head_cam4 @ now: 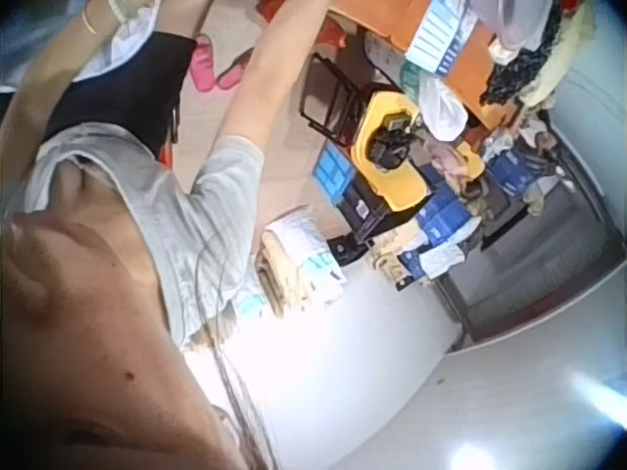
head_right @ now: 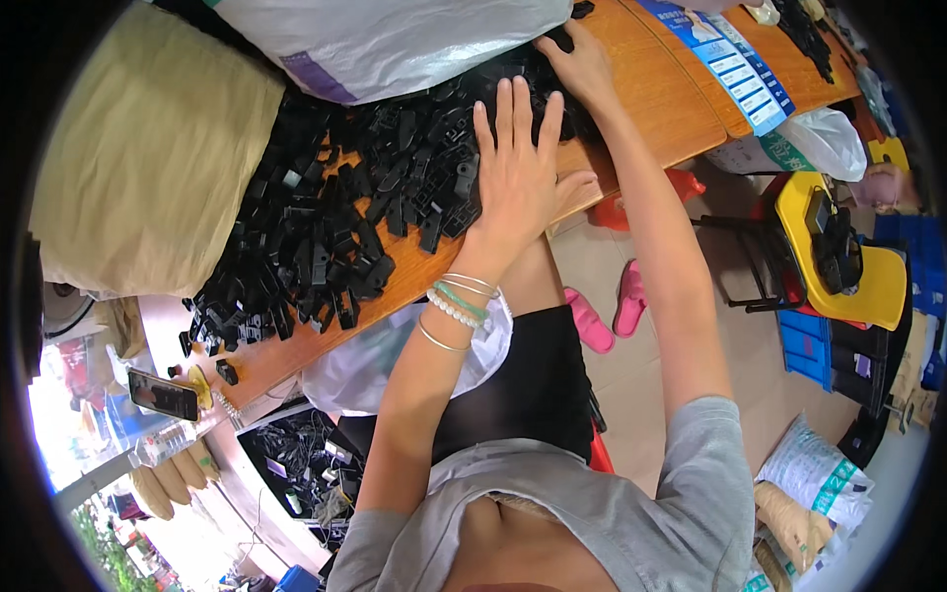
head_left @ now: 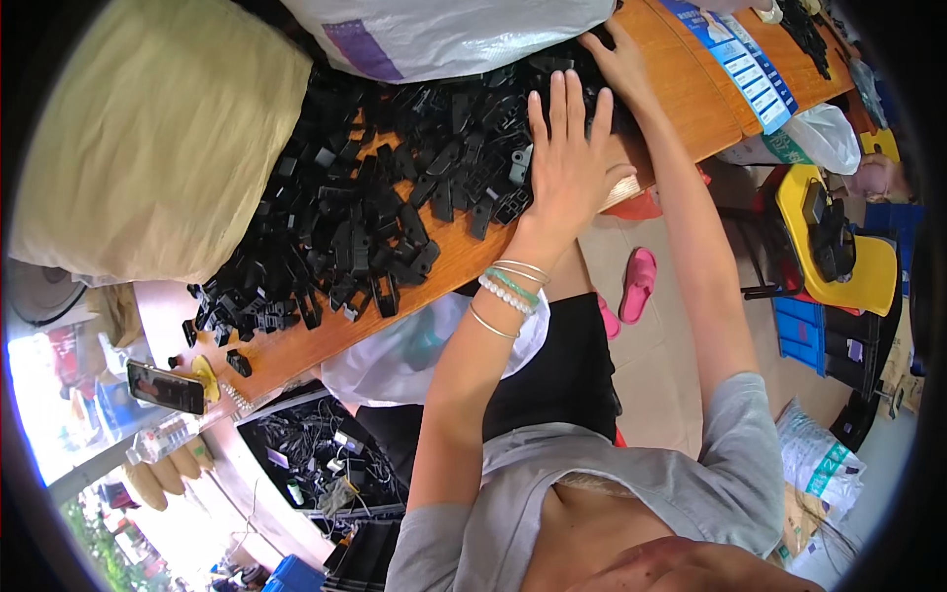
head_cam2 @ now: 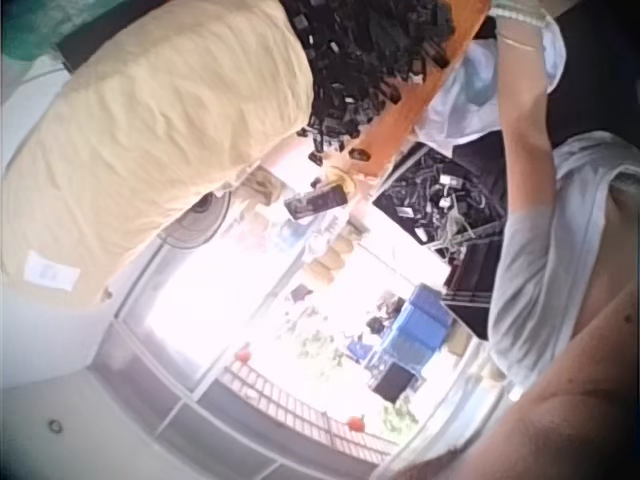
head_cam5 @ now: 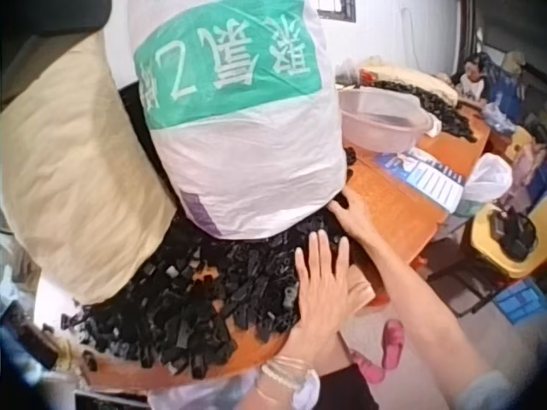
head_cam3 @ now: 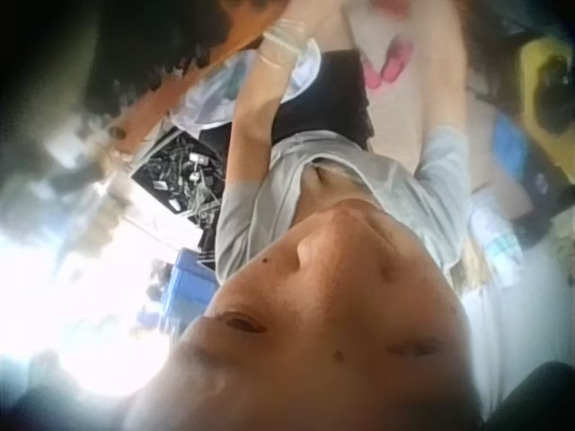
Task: The person picks up black metal components from a table, holds them to view various sides, and sorts them by placing them into a white bag in their lap or back onto the table. The person handles many similar components one at a time, moving a large pile of them across the workspace.
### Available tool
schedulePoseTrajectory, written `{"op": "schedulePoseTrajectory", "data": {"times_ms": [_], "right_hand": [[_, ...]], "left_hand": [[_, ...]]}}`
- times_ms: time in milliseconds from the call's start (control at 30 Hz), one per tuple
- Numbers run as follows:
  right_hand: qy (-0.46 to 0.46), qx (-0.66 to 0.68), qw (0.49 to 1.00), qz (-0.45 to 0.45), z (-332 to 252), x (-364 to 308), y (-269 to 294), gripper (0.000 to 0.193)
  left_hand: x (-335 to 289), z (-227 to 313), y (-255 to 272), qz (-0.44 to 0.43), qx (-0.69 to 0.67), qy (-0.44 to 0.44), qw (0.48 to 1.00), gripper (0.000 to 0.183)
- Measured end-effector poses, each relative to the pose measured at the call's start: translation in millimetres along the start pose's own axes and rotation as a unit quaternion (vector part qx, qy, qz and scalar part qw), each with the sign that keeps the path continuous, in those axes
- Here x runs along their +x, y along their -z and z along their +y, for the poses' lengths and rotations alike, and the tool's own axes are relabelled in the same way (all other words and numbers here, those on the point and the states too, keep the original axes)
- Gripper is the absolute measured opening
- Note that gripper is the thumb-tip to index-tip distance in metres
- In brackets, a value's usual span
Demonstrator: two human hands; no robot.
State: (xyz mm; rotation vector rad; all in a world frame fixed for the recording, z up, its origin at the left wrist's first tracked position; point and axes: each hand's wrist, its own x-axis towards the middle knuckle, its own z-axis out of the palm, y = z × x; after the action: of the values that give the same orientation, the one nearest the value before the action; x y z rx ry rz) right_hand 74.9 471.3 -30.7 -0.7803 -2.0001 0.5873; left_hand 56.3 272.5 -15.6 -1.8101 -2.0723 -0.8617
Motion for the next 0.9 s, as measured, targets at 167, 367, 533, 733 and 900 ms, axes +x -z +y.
{"op": "schedulePoseTrajectory", "data": {"times_ms": [167, 367, 533, 733, 900], "right_hand": [[0.018, -0.006, 1.0, -0.015, -25.1, -32.2, -3.1, 0.041], [-0.082, 0.013, 0.996, 0.031, -58.0, -64.3, -17.1, 0.036], [-0.048, 0.13, 0.99, 0.042, -51.5, -63.2, -13.5, 0.026], [-0.089, 0.153, 0.984, 0.008, -60.3, -75.2, 26.0, 0.029], [0.199, 0.02, 0.979, -0.032, -111.9, -98.5, 31.3, 0.021]], "left_hand": [[-14.6, -8.3, 8.6, 0.006, 0.049, -0.021, 0.999, 0.077], [-34.7, -27.8, 28.4, 0.021, 0.02, -0.049, 0.998, 0.072], [-36.3, -28.5, 31.8, 0.045, -0.019, -0.08, 0.996, 0.069], [-55.5, -16.5, 40.3, 0.054, -0.015, -0.117, 0.992, 0.059], [-88.9, 0.4, 76.6, 0.117, -0.052, -0.111, 0.986, 0.05]]}}
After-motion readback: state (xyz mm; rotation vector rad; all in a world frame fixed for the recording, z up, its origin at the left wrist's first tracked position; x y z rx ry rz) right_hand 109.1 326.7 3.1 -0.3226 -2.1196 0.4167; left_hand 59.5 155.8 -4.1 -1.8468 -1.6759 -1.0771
